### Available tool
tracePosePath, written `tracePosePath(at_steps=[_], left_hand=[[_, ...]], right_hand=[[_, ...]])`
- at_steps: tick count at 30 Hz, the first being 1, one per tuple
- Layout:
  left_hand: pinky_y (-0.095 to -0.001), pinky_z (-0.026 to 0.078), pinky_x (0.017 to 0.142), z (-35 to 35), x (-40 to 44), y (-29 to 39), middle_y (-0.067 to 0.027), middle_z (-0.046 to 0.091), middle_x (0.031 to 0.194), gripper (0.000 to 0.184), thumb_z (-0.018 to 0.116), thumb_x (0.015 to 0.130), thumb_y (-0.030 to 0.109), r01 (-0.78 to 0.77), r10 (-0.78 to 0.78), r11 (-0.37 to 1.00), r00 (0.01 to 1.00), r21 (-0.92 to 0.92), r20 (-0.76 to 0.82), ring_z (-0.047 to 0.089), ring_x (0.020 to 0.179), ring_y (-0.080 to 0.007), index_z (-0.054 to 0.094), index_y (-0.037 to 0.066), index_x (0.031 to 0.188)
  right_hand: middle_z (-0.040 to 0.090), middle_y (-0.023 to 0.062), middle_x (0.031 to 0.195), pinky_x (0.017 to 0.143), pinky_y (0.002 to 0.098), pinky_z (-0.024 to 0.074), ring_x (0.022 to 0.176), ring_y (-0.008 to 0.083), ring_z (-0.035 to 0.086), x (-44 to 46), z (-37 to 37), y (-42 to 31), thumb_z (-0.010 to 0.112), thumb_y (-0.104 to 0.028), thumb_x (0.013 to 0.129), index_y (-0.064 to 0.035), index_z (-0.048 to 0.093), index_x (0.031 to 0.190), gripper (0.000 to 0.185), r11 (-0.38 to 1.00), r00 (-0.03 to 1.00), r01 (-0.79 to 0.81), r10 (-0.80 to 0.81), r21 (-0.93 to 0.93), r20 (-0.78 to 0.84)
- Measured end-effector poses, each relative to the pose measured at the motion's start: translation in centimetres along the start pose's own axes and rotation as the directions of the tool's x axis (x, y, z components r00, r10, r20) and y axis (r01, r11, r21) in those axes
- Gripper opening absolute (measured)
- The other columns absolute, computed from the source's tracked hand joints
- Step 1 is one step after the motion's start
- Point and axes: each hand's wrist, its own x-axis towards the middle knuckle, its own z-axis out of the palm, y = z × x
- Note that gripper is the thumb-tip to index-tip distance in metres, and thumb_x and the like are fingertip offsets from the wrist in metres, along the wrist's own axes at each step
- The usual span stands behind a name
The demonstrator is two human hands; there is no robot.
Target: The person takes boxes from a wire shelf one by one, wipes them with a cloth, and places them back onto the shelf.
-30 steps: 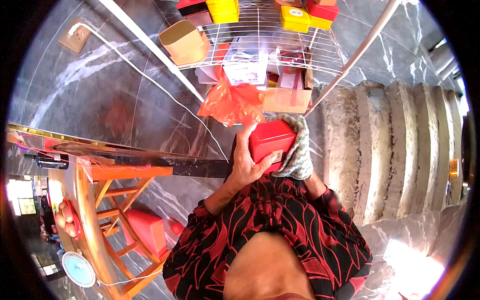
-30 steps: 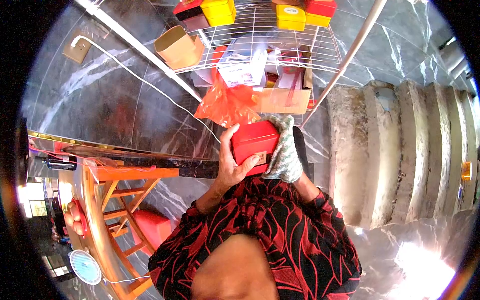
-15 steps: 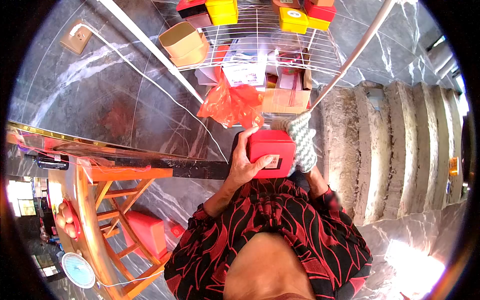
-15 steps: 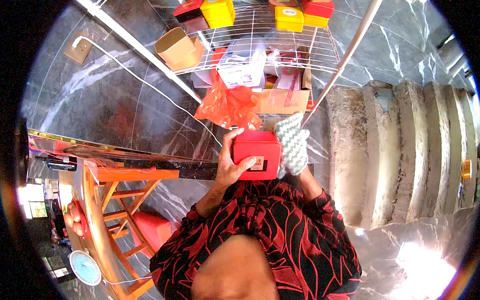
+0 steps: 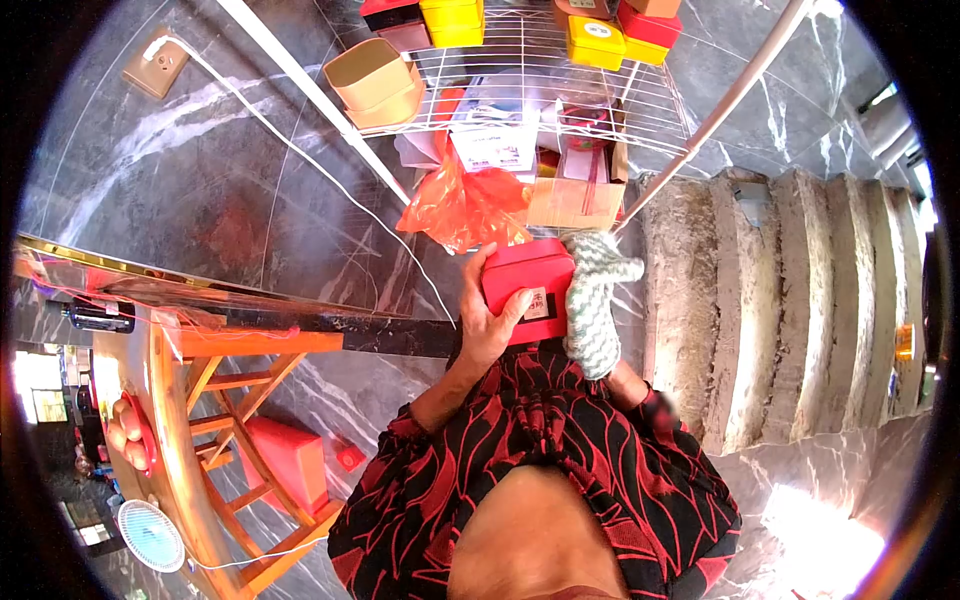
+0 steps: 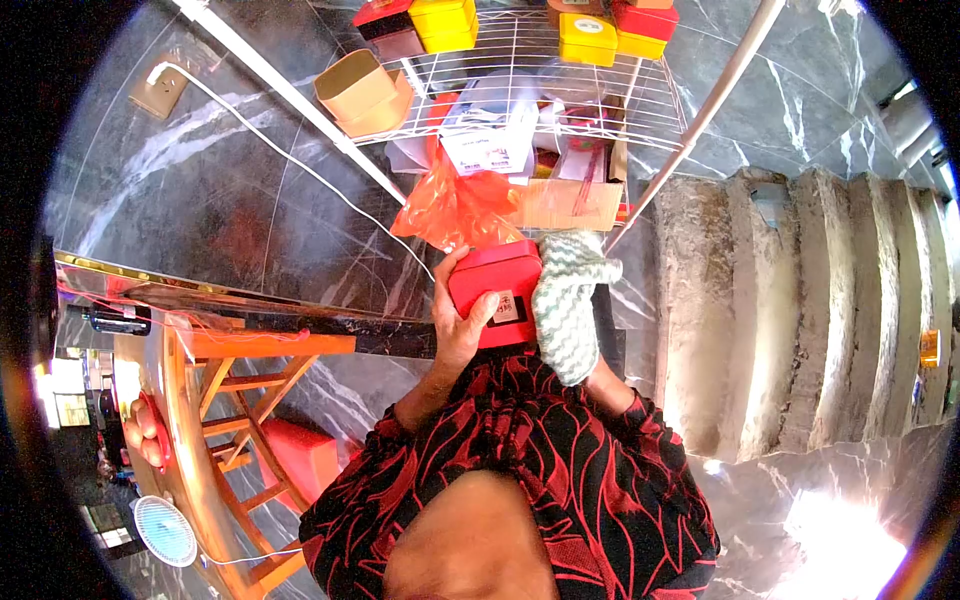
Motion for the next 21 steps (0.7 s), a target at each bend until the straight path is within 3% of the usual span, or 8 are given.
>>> tracePosePath(at_steps=[3, 5, 6, 8, 10, 12, 16, 21], left_hand=[[-0.0332, 0.043, 0.091, -0.1, -0.1, -0.7, -0.0131, 0.047, 0.119, 0.066, 0.066, 0.079, 0.016, -0.082, 0.077, 0.992, 0.996, 0.092, 0.051, 0.052, 0.104, -0.0202, 0.030, 0.003, 0.132], [-0.0343, 0.043, 0.091, -0.6, 0.2, -1.2, -0.0150, 0.046, 0.119, 0.068, 0.066, 0.080, 0.016, -0.179, 0.132, 0.931, 0.978, 0.320, 0.162, 0.052, 0.104, -0.0217, 0.025, 0.003, 0.133], [-0.0343, 0.043, 0.091, -0.5, 0.2, -1.0, -0.0150, 0.046, 0.119, 0.068, 0.066, 0.080, 0.016, -0.179, 0.132, 0.931, 0.978, 0.320, 0.162, 0.052, 0.104, -0.0217, 0.025, 0.003, 0.133], [-0.0345, 0.044, 0.091, -0.4, 0.1, -0.3, -0.0170, 0.046, 0.118, 0.069, 0.066, 0.080, 0.016, -0.199, 0.107, 0.899, 0.964, 0.389, 0.245, 0.053, 0.105, -0.0228, 0.025, 0.001, 0.133], [-0.0360, 0.044, 0.089, -0.3, 0.1, -0.3, -0.0191, 0.046, 0.117, 0.071, 0.069, 0.078, 0.018, -0.192, 0.096, 0.902, 0.962, 0.386, 0.254, 0.053, 0.104, -0.0251, 0.026, 0.000, 0.133], [-0.0387, 0.043, 0.089, 0.2, 0.2, 0.7, -0.0207, 0.044, 0.116, 0.075, 0.071, 0.075, 0.019, -0.318, 0.185, 0.828, 0.932, 0.461, 0.312, 0.052, 0.104, -0.0287, 0.027, 0.000, 0.133], [-0.0408, 0.041, 0.091, 0.8, 0.5, 1.8, -0.0213, 0.043, 0.115, 0.079, 0.073, 0.070, 0.020, -0.438, 0.247, 0.756, 0.879, 0.487, 0.407, 0.049, 0.104, -0.0337, 0.029, 0.001, 0.133], [-0.0399, 0.039, 0.092, 0.4, 0.5, 1.4, -0.0199, 0.043, 0.116, 0.076, 0.073, 0.069, 0.021, -0.408, 0.199, 0.820, 0.860, 0.400, 0.470, 0.048, 0.106, -0.0315, 0.033, 0.000, 0.131]], right_hand=[[0.044, 0.0203, 0.119, 0.096, 0.0338, 0.0332, 0.110, 0.0301, 0.044, -1.6, 1.6, 3.8, 0.040, -0.005, 0.084, 0.0043, 0.041, 0.121, 0.039, 0.990, 0.996, 0.012, -0.024, 0.143, 0.085], [0.044, 0.0193, 0.121, 0.098, 0.0350, 0.0313, 0.110, 0.0305, 0.043, 0.5, -0.4, 1.2, 0.038, -0.010, 0.088, 0.0045, 0.040, 0.123, 0.039, 0.982, 0.982, 0.186, -0.187, -0.037, -0.010], [0.045, 0.0188, 0.121, 0.099, 0.0360, 0.0302, 0.111, 0.0309, 0.043, 0.9, -0.9, 0.6, 0.037, -0.013, 0.090, 0.0046, 0.040, 0.125, 0.040, 0.954, 0.957, 0.276, -0.284, -0.116, -0.061], [0.046, 0.0191, 0.121, 0.100, 0.0376, 0.0291, 0.112, 0.0318, 0.043, 1.0, -1.6, -0.4, 0.037, -0.014, 0.090, 0.0052, 0.041, 0.125, 0.040, 0.978, 0.987, 0.150, -0.140, 0.142, -0.078], [0.048, 0.0195, 0.119, 0.099, 0.0385, 0.0303, 0.111, 0.0327, 0.044, 0.9, -1.7, 0.3, 0.040, -0.012, 0.088, 0.0055, 0.042, 0.123, 0.039, 0.977, 0.977, 0.197, -0.188, 0.085, -0.099], [0.049, 0.0199, 0.118, 0.099, 0.0395, 0.0314, 0.109, 0.0335, 0.046, 0.8, -2.0, 1.1, 0.042, -0.010, 0.087, 0.0058, 0.043, 0.122, 0.038, 0.971, 0.965, 0.240, -0.235, 0.025, -0.120], [0.053, 0.0208, 0.112, 0.095, 0.0439, 0.0362, 0.103, 0.0368, 0.052, 1.0, -3.0, 3.7, 0.061, -0.008, 0.074, 0.0061, 0.046, 0.118, 0.048, 0.928, 0.929, 0.366, -0.360, 0.067, -0.082], [0.053, 0.0190, 0.110, 0.092, 0.0427, 0.0374, 0.102, 0.0370, 0.051, 1.7, -4.9, 2.1, 0.069, -0.009, 0.062, 0.0046, 0.047, 0.113, 0.057, 0.832, 0.831, 0.552, -0.554, 0.056, 0.045]])
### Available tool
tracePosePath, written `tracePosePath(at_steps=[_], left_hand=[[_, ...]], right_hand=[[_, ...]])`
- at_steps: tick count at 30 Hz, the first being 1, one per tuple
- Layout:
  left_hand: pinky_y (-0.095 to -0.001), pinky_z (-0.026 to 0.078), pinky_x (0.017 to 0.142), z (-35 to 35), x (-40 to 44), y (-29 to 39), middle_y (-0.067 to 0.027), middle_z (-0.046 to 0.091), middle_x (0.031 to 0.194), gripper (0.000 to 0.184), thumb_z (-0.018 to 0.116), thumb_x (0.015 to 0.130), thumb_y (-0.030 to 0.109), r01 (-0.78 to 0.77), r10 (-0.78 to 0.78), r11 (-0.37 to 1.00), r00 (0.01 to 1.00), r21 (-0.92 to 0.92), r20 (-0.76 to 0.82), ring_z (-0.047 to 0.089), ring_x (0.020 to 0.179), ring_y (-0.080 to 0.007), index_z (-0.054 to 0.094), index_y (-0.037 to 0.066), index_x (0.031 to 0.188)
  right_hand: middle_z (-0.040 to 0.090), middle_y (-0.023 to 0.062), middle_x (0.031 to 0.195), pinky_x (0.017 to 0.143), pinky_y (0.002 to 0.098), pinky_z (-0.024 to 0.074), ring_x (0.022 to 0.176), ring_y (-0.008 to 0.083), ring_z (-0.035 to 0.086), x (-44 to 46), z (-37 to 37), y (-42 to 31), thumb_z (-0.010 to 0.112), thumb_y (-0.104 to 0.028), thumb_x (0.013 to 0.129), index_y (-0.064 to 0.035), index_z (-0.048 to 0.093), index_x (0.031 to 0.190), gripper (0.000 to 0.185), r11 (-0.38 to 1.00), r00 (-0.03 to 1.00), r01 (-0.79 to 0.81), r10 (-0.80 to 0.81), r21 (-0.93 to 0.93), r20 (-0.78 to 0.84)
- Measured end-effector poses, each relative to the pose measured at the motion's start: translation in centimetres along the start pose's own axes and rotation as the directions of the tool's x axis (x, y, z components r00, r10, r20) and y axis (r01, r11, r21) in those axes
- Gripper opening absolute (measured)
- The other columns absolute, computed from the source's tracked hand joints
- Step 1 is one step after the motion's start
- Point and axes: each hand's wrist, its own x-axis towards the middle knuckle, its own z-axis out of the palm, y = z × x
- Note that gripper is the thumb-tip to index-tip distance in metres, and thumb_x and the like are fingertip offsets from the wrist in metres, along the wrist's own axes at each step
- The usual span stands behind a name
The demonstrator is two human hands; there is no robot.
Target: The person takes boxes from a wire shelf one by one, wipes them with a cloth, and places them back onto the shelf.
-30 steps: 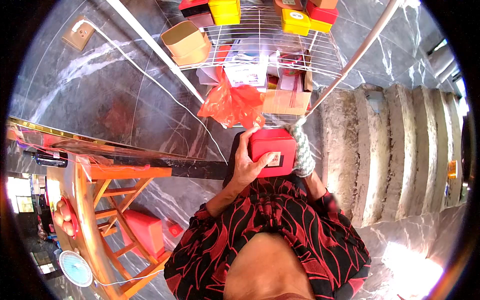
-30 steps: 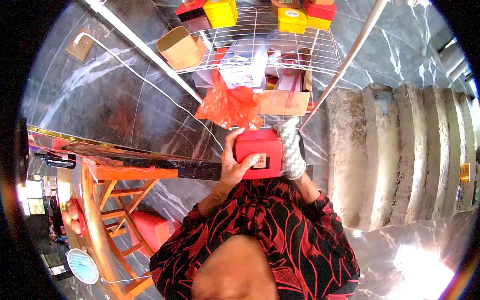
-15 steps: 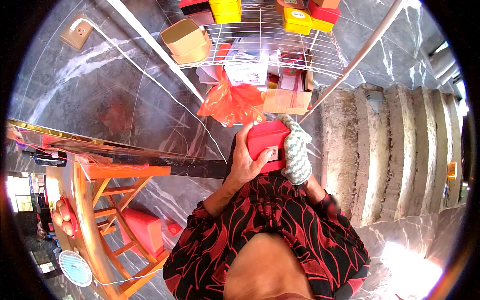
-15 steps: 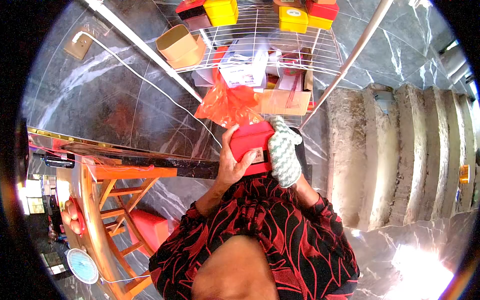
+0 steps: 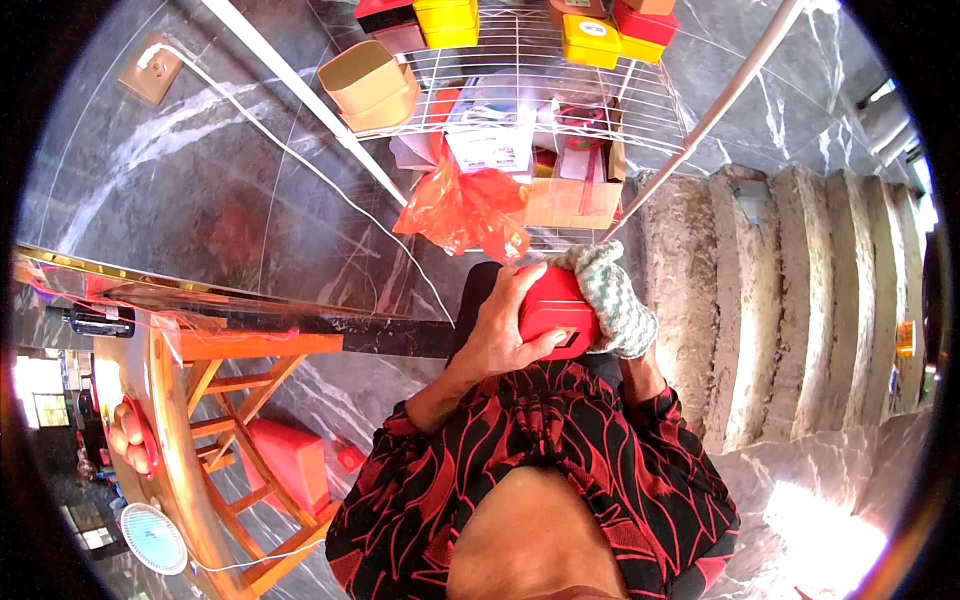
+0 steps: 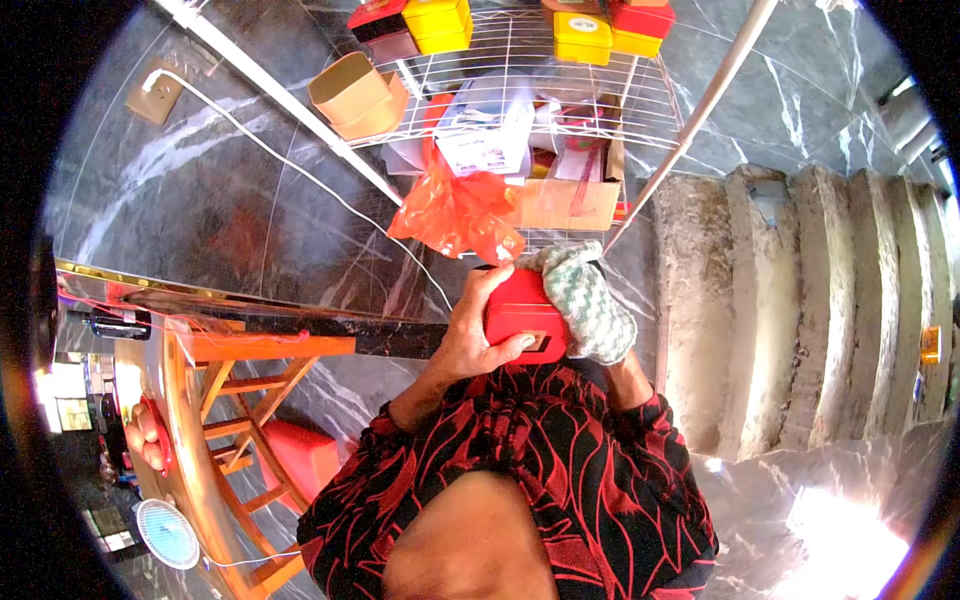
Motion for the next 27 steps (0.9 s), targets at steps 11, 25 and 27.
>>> tracePosePath(at_steps=[11, 25, 27], left_hand=[[-0.0344, 0.038, 0.095, 1.0, -1.3, 0.7, -0.0119, 0.046, 0.118, 0.072, 0.074, 0.070, 0.015, 0.081, -0.158, 0.923, 0.971, -0.375, -0.179, 0.049, 0.109, -0.0200, 0.036, 0.000, 0.130], [-0.0325, 0.039, 0.094, 0.8, -0.3, 0.9, -0.0103, 0.052, 0.114, 0.065, 0.070, 0.071, 0.014, 0.085, -0.389, 0.743, 0.862, -0.664, -0.324, 0.051, 0.105, -0.0187, 0.040, 0.001, 0.127], [-0.0325, 0.040, 0.093, 1.2, -0.2, 0.3, -0.0102, 0.052, 0.114, 0.060, 0.067, 0.075, 0.015, 0.055, -0.409, 0.720, 0.839, -0.692, -0.359, 0.051, 0.104, -0.0183, 0.040, 0.001, 0.126]], right_hand=[[0.047, 0.0099, 0.093, 0.082, 0.0328, 0.0393, 0.086, 0.0226, 0.048, 0.1, 2.5, -1.1, 0.059, -0.027, 0.084, -0.0016, 0.043, 0.103, 0.035, 0.776, 0.862, -0.356, 0.488, 0.521, -0.137], [0.058, 0.0176, 0.096, 0.075, 0.0398, 0.0459, 0.089, 0.0349, 0.058, 0.7, 3.3, -1.1, 0.073, -0.023, 0.066, -0.0033, 0.050, 0.115, 0.057, 0.982, 0.979, -0.187, 0.186, 0.001, -0.081], [0.059, 0.0191, 0.095, 0.074, 0.0412, 0.0463, 0.089, 0.0359, 0.058, 0.3, 4.1, -1.5, 0.073, -0.021, 0.065, -0.0040, 0.053, 0.113, 0.055, 0.958, 0.953, -0.286, 0.285, -0.002, -0.100]])
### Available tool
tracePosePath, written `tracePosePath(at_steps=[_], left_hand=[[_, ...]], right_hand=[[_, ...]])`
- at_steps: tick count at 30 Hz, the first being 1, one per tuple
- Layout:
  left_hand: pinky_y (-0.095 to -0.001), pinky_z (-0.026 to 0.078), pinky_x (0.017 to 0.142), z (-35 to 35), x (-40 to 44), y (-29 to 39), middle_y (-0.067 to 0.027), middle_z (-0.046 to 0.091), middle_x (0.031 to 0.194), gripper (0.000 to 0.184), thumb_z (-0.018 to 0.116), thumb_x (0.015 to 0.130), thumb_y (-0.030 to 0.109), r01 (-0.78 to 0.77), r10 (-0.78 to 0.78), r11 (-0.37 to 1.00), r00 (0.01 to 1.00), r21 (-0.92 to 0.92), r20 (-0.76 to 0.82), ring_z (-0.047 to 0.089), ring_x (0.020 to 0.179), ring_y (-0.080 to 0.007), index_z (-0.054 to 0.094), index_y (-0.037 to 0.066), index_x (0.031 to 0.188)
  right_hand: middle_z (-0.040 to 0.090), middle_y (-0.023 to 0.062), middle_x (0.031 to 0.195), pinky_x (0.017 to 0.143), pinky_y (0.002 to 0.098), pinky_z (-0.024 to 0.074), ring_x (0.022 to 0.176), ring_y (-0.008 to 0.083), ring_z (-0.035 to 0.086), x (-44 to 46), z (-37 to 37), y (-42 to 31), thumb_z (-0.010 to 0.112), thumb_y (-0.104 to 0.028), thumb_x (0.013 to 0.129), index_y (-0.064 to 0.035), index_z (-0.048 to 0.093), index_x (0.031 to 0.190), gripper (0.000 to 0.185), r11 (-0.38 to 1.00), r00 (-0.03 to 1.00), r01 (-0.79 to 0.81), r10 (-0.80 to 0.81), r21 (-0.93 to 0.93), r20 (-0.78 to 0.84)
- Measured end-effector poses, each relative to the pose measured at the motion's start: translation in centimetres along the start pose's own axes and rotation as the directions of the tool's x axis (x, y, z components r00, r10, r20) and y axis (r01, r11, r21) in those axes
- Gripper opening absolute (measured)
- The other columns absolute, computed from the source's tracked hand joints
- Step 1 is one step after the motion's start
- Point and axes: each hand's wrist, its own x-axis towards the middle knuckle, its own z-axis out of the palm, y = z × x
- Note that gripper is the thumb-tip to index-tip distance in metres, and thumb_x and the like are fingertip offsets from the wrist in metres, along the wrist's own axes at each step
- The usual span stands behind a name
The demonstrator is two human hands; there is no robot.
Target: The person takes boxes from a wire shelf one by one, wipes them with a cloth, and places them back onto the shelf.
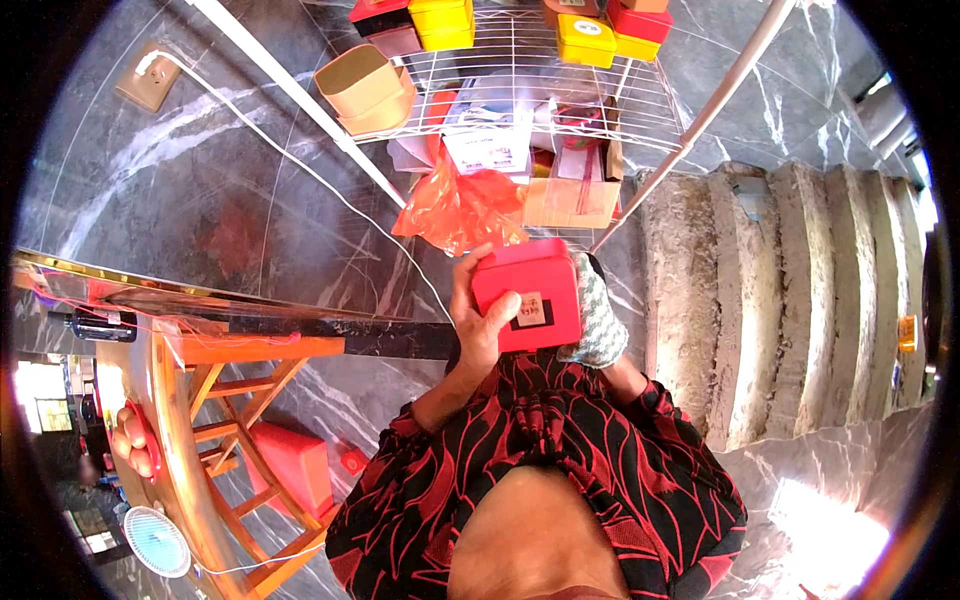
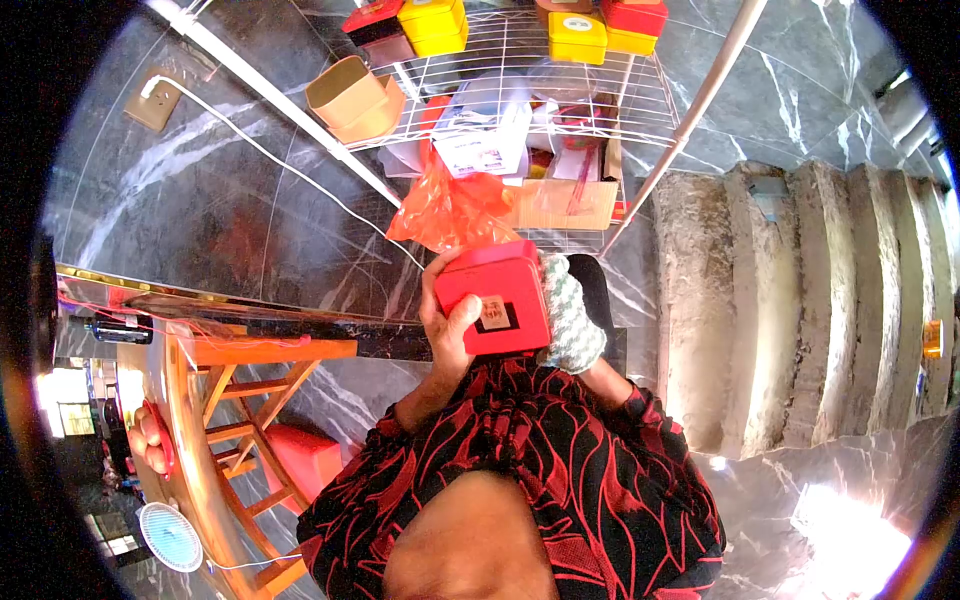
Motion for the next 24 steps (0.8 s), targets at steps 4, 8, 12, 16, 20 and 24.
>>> tracePosePath(at_steps=[4, 8, 12, 16, 20, 24], left_hand=[[-0.0309, 0.040, 0.092, -0.1, 0.7, -1.7, -0.0098, 0.050, 0.114, 0.051, 0.063, 0.083, 0.017, -0.030, 0.005, 0.980, 0.992, -0.195, -0.126, 0.051, 0.103, -0.0167, 0.039, 0.001, 0.125], [-0.0315, 0.042, 0.088, -1.2, 1.2, -2.2, -0.0105, 0.053, 0.109, 0.050, 0.069, 0.079, 0.025, -0.001, 0.002, 0.987, 1.000, 0.161, -0.005, 0.052, 0.100, -0.0158, 0.045, 0.002, 0.115], [-0.0320, 0.044, 0.086, -2.3, 0.9, -1.9, -0.0081, 0.056, 0.102, 0.060, 0.079, 0.070, 0.026, 0.175, -0.250, 0.945, 0.932, 0.276, 0.263, 0.054, 0.097, -0.0160, 0.045, 0.003, 0.113], [-0.0335, 0.041, 0.092, -1.4, 0.4, -0.4, -0.0078, 0.052, 0.110, 0.073, 0.081, 0.065, 0.019, 0.135, -0.263, 0.940, 0.874, 0.315, 0.409, 0.051, 0.104, -0.0165, 0.038, 0.004, 0.121], [-0.0347, 0.039, 0.096, -0.9, 0.1, -0.4, -0.0075, 0.048, 0.117, 0.078, 0.079, 0.064, 0.013, 0.170, -0.280, 0.949, 0.841, 0.266, 0.463, 0.048, 0.109, -0.0166, 0.034, 0.004, 0.127], [-0.0319, 0.043, 0.090, -0.7, -1.2, -2.4, -0.0072, 0.051, 0.109, 0.074, 0.080, 0.066, 0.016, 0.219, -0.240, 0.970, 0.925, 0.103, 0.295, 0.051, 0.102, -0.0161, 0.035, 0.003, 0.123]], right_hand=[[0.047, 0.0193, 0.114, 0.086, 0.0381, 0.0415, 0.102, 0.0340, 0.050, -0.3, 1.4, -1.3, 0.076, -0.021, 0.060, 0.0012, 0.043, 0.123, 0.075, 0.928, 0.948, -0.284, 0.309, 0.240, -0.075], [0.053, 0.0173, 0.099, 0.080, 0.0320, 0.0435, 0.091, 0.0282, 0.054, 1.1, 0.2, -1.8, 0.070, -0.019, 0.073, 0.0050, 0.046, 0.114, 0.054, 0.991, 0.929, -0.130, 0.125, 0.009, -0.350], [0.055, 0.0135, 0.078, 0.058, 0.0357, 0.0449, 0.065, 0.0272, 0.056, 1.0, -2.0, -0.1, 0.071, -0.014, 0.070, 0.0016, 0.052, 0.098, 0.037, 0.995, 0.910, -0.091, 0.067, -0.039, -0.408], [0.054, 0.0114, 0.066, 0.053, 0.0347, 0.0439, 0.056, 0.0273, 0.054, 1.0, -2.9, 1.0, 0.070, -0.013, 0.068, -0.0016, 0.051, 0.084, 0.027, 0.959, 0.918, -0.272, 0.282, 0.075, -0.278], [0.055, 0.0119, 0.066, 0.053, 0.0343, 0.0438, 0.056, 0.0282, 0.055, 1.1, -2.6, 1.4, 0.065, -0.013, 0.072, -0.0018, 0.050, 0.081, 0.021, 0.937, 0.923, -0.272, 0.318, 0.217, -0.216], [0.058, 0.0123, 0.083, 0.070, 0.0353, 0.0458, 0.078, 0.0288, 0.057, 0.5, -1.6, 0.9, 0.063, -0.017, 0.076, -0.0004, 0.053, 0.096, 0.028, 0.940, 0.913, -0.305, 0.334, 0.150, -0.235]])
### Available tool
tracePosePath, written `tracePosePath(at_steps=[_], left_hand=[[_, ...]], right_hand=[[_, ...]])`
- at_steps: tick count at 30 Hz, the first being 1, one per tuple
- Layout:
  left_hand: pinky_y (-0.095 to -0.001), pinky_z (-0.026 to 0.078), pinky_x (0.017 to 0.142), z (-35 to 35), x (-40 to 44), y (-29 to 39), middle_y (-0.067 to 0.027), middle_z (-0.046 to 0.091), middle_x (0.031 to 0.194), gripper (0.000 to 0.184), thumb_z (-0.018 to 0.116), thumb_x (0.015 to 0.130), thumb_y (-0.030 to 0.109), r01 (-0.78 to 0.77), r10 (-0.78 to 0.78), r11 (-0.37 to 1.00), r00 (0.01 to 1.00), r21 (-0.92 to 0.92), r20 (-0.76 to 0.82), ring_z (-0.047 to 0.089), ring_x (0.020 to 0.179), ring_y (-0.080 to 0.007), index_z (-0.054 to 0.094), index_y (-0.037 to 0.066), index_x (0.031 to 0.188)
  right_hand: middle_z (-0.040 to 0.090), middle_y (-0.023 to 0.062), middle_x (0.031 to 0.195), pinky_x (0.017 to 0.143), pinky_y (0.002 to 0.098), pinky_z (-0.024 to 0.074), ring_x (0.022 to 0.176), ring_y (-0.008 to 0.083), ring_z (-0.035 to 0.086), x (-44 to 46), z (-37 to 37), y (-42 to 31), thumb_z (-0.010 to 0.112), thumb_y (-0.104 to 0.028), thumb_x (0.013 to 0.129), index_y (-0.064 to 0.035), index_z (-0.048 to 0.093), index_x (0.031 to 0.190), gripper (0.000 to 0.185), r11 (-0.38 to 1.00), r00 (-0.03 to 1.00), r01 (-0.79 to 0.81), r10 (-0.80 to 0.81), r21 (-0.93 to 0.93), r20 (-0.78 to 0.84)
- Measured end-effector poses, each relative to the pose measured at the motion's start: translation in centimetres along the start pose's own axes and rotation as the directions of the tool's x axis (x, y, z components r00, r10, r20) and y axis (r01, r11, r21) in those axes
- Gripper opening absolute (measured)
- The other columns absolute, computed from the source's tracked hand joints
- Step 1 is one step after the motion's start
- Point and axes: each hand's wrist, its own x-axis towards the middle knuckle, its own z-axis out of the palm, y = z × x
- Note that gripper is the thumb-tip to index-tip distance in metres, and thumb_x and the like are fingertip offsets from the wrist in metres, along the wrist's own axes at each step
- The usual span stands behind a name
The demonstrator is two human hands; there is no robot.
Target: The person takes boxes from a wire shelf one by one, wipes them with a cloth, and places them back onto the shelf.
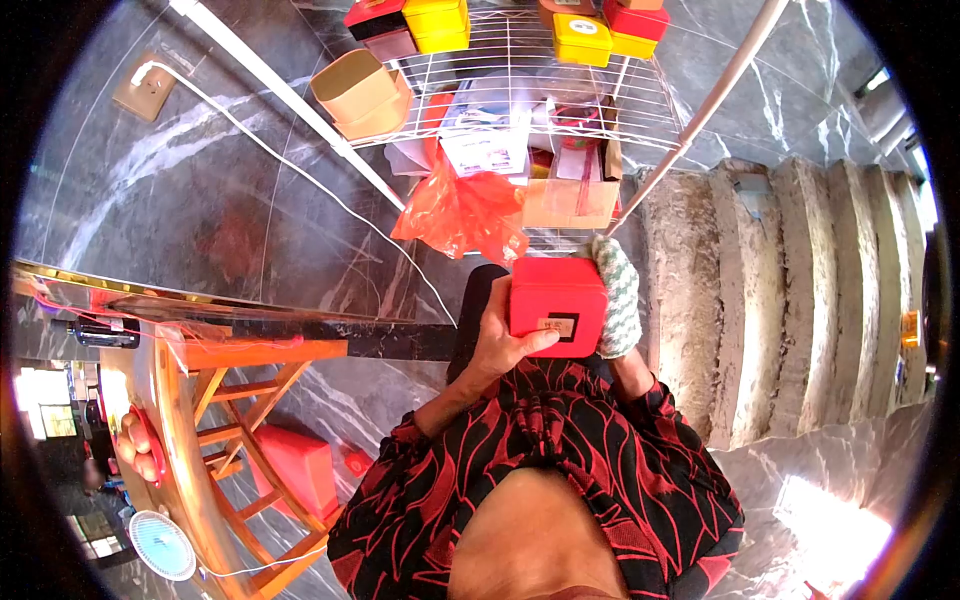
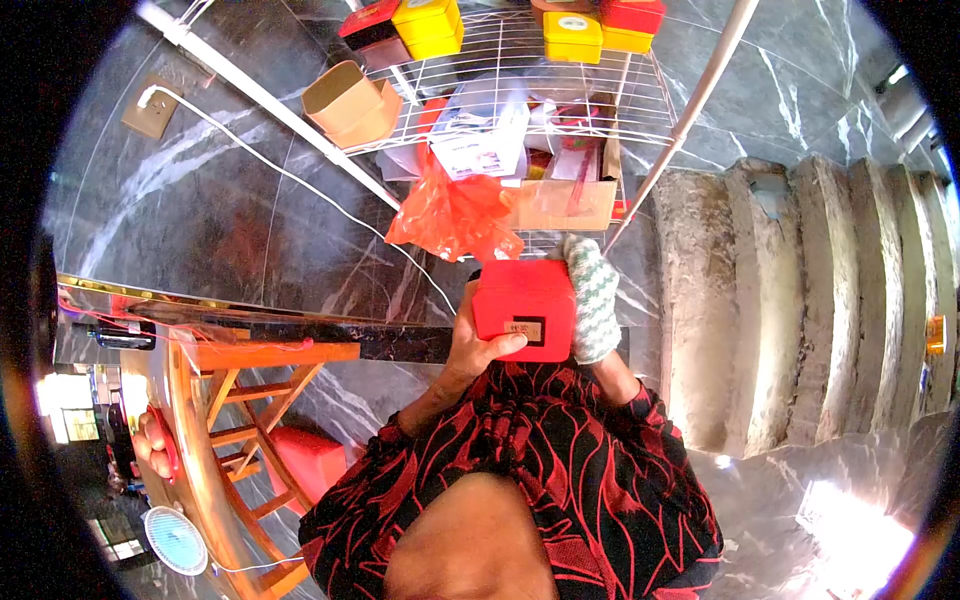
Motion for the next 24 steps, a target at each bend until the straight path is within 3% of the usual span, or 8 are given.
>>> tracePosePath(at_steps=[5, 8, 9, 10, 11, 14, 21, 24], left_hand=[[-0.0298, 0.043, 0.088, -0.3, 0.2, 0.0, -0.0057, 0.052, 0.107, 0.062, 0.076, 0.069, 0.014, -0.062, 0.048, 0.995, 0.984, -0.083, -0.171, 0.052, 0.099, -0.0145, 0.040, 0.001, 0.118], [-0.0299, 0.044, 0.087, -0.6, 0.6, 0.6, -0.0057, 0.053, 0.107, 0.059, 0.075, 0.071, 0.014, -0.116, 0.087, 0.985, 0.974, -0.131, -0.207, 0.053, 0.098, -0.0149, 0.042, 0.001, 0.118], [-0.0300, 0.044, 0.087, -0.7, 0.7, 0.7, -0.0061, 0.054, 0.107, 0.058, 0.074, 0.071, 0.014, -0.114, 0.068, 0.973, 0.972, -0.201, -0.224, 0.054, 0.098, -0.0152, 0.043, 0.001, 0.119], [-0.0301, 0.044, 0.087, -0.6, 0.8, 1.0, -0.0066, 0.055, 0.107, 0.057, 0.072, 0.072, 0.014, -0.113, 0.047, 0.956, 0.970, -0.272, -0.238, 0.055, 0.098, -0.0155, 0.044, 0.001, 0.119], [-0.0305, 0.044, 0.088, -0.4, 0.7, 1.5, -0.0073, 0.057, 0.109, 0.053, 0.069, 0.074, 0.013, -0.097, 0.017, 0.943, 0.969, -0.318, -0.245, 0.056, 0.099, -0.0160, 0.046, 0.000, 0.120], [-0.0343, 0.045, 0.088, -0.5, 1.1, 1.5, -0.0075, 0.058, 0.110, 0.050, 0.065, 0.076, 0.016, -0.137, 0.021, 0.909, 0.958, -0.394, -0.286, 0.058, 0.100, -0.0200, 0.048, 0.001, 0.121], [-0.0304, 0.045, 0.085, -1.0, 0.6, 0.7, -0.0052, 0.057, 0.107, 0.047, 0.065, 0.080, 0.018, 0.000, -0.024, 0.970, 0.995, -0.243, -0.093, 0.055, 0.097, -0.0135, 0.047, 0.003, 0.121], [-0.0299, 0.044, 0.085, -0.9, 0.6, 1.0, -0.0039, 0.057, 0.105, 0.048, 0.066, 0.080, 0.019, 0.052, -0.061, 0.976, 0.997, -0.211, -0.036, 0.054, 0.096, -0.0128, 0.046, 0.003, 0.121]], right_hand=[[0.053, 0.0137, 0.109, 0.084, 0.0378, 0.0447, 0.096, 0.0326, 0.055, -1.0, 0.5, -1.1, 0.078, -0.017, 0.057, -0.0044, 0.050, 0.116, 0.066, 0.998, 0.982, 0.029, -0.018, -0.054, 0.190], [0.052, 0.0143, 0.110, 0.088, 0.0374, 0.0429, 0.100, 0.0342, 0.053, -1.2, 1.2, -1.8, 0.077, -0.015, 0.059, -0.0050, 0.048, 0.119, 0.067, 0.978, 0.970, 0.200, -0.190, -0.056, 0.150], [0.057, 0.0187, 0.103, 0.070, 0.0390, 0.0477, 0.085, 0.0366, 0.059, -1.2, 1.4, -1.9, 0.071, -0.009, 0.064, 0.0009, 0.040, 0.125, 0.069, 0.963, 0.960, 0.259, -0.248, -0.072, 0.132], [0.057, 0.0187, 0.103, 0.070, 0.0390, 0.0477, 0.085, 0.0366, 0.059, -1.8, 2.3, -0.2, 0.071, -0.009, 0.064, 0.0009, 0.040, 0.125, 0.069, 0.963, 0.960, 0.259, -0.248, -0.073, 0.131], [0.056, 0.0192, 0.106, 0.072, 0.0384, 0.0478, 0.088, 0.0363, 0.058, -1.9, 3.4, 0.6, 0.070, -0.008, 0.066, 0.0007, 0.040, 0.125, 0.066, 0.954, 0.986, 0.159, -0.139, -0.253, 0.097], [0.047, 0.0159, 0.121, 0.092, 0.0351, 0.0399, 0.111, 0.0301, 0.048, -2.3, 2.7, -1.4, 0.067, -0.008, 0.071, 0.0007, 0.036, 0.127, 0.064, 0.988, 0.982, 0.029, 0.000, -0.155, 0.186], [0.043, 0.0212, 0.128, 0.099, 0.0356, 0.0356, 0.117, 0.0327, 0.045, -0.8, 0.8, -2.9, 0.058, -0.001, 0.075, 0.0049, 0.032, 0.132, 0.063, 0.967, 0.986, 0.147, -0.128, -0.208, 0.104], [0.051, 0.0161, 0.113, 0.088, 0.0344, 0.0402, 0.102, 0.0266, 0.052, -0.3, 0.7, -1.8, 0.065, -0.015, 0.074, 0.0013, 0.041, 0.123, 0.056, 0.905, 0.967, 0.256, -0.241, -0.339, 0.084]])
